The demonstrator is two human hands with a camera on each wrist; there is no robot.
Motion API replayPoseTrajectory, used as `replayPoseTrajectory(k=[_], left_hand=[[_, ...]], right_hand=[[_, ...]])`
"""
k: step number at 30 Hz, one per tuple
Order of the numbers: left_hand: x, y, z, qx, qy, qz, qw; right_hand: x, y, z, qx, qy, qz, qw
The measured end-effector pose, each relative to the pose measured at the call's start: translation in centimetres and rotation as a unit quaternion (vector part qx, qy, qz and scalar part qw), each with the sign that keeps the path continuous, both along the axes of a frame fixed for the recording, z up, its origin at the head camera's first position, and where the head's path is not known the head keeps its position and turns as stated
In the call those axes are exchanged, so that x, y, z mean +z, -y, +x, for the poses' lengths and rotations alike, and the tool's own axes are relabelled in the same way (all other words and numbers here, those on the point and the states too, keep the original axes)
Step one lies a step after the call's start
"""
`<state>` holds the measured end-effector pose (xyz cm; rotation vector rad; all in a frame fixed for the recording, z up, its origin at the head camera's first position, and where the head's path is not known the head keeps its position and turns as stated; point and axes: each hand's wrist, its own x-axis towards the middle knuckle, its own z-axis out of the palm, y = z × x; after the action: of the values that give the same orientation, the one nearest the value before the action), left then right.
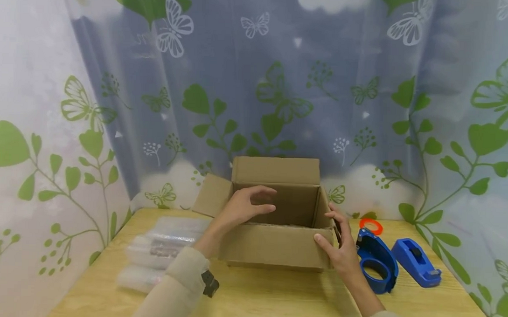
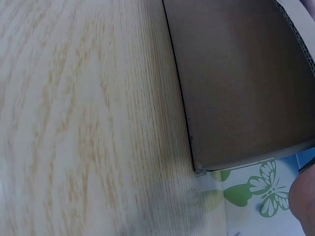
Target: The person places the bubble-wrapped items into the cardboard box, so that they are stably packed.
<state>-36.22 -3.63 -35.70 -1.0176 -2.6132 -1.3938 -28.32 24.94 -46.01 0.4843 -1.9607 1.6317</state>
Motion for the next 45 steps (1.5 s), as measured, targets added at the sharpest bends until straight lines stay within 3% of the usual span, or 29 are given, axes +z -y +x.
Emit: replayPoseTrajectory(k=[5, 11, 18, 27, 32, 38, 42, 45], left_hand=[[0.7, 1.6, 0.7, -0.016, 0.024, 0.018, 0.9994], [2.7, 4.3, 1.8, -0.054, 0.036, 0.006, 0.9978], [4.5, 9.4, 2.9, -0.038, 0.041, 0.016, 0.9983], [5.6, 15.2, 3.9, -0.026, 0.055, 0.026, 0.9978], [5.2, 17.9, 4.3, -0.006, 0.036, 0.011, 0.9993], [3.5, 20.3, 4.6, 0.0, 0.024, -0.018, 0.9996], [2.1, 21.7, 5.0, 0.002, 0.039, -0.042, 0.9983], [0.8, 23.0, 5.4, -0.015, 0.073, -0.052, 0.9958]], right_hand=[[-0.2, 0.2, -0.2, 0.01, 0.003, 0.001, 1.0], [0.0, 0.0, 0.0, 0.003, 0.011, -0.005, 1.0], [0.1, -0.4, 0.0, 0.001, 0.001, 0.002, 1.0], [0.0, -0.3, 0.0, 0.0, -0.012, 0.0, 1.0], [0.0, -0.2, 0.1, 0.001, -0.016, -0.002, 1.0], [-0.1, -0.2, 0.1, 0.0, -0.009, 0.0, 1.0], [-0.1, -0.3, 0.1, -0.001, -0.006, 0.001, 1.0], [-0.2, -0.3, -0.1, 0.001, -0.007, 0.0, 1.0]])
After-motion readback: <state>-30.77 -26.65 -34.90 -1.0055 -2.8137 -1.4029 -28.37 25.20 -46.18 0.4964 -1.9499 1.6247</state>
